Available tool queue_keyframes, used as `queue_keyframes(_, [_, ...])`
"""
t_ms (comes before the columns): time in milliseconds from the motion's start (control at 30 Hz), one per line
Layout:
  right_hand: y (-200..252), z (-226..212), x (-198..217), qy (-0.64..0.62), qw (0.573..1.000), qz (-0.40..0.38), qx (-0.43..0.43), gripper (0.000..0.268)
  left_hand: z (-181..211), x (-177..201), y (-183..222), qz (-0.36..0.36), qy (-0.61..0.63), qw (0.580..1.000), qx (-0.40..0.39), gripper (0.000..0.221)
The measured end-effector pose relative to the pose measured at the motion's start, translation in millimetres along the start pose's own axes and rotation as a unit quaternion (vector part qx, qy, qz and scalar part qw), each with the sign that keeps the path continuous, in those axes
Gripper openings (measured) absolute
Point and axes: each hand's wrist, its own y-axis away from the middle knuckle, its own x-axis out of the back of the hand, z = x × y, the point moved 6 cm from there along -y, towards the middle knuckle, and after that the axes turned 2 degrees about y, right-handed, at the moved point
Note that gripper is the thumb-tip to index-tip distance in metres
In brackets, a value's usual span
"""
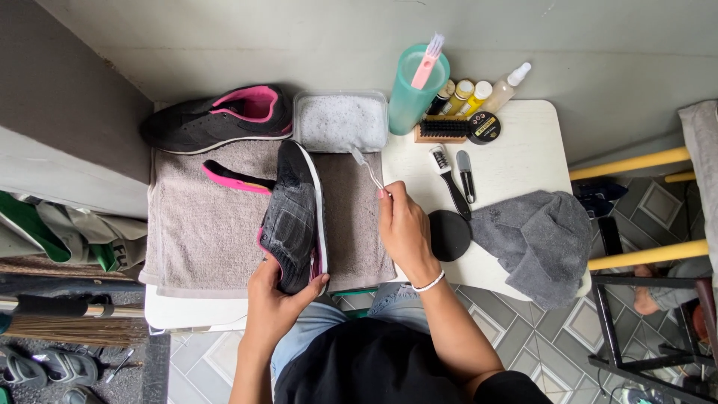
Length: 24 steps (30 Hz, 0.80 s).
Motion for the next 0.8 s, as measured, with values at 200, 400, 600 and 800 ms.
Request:
queue_keyframes(200, [-19, -16, 28, -0.017, 0.999, 0.030, 0.038, 0.013, -1, 3, -2, 0.001, 0.060, 0.998, 0.000, 0.036])
queue_keyframes(400, [-70, -36, 38, 0.029, 0.992, -0.023, 0.119, 0.019, -2, 5, -1, -0.004, 0.068, 0.998, 0.018, 0.033])
queue_keyframes(600, [-119, -31, -9, 0.141, 0.981, -0.069, 0.117, 0.015, -2, 6, 2, 0.003, 0.056, 0.998, 0.003, 0.038])
queue_keyframes(800, [-135, -39, -31, 0.144, 0.980, -0.083, 0.113, 0.012, 2, 6, 2, 0.007, 0.042, 0.999, -0.016, 0.040])
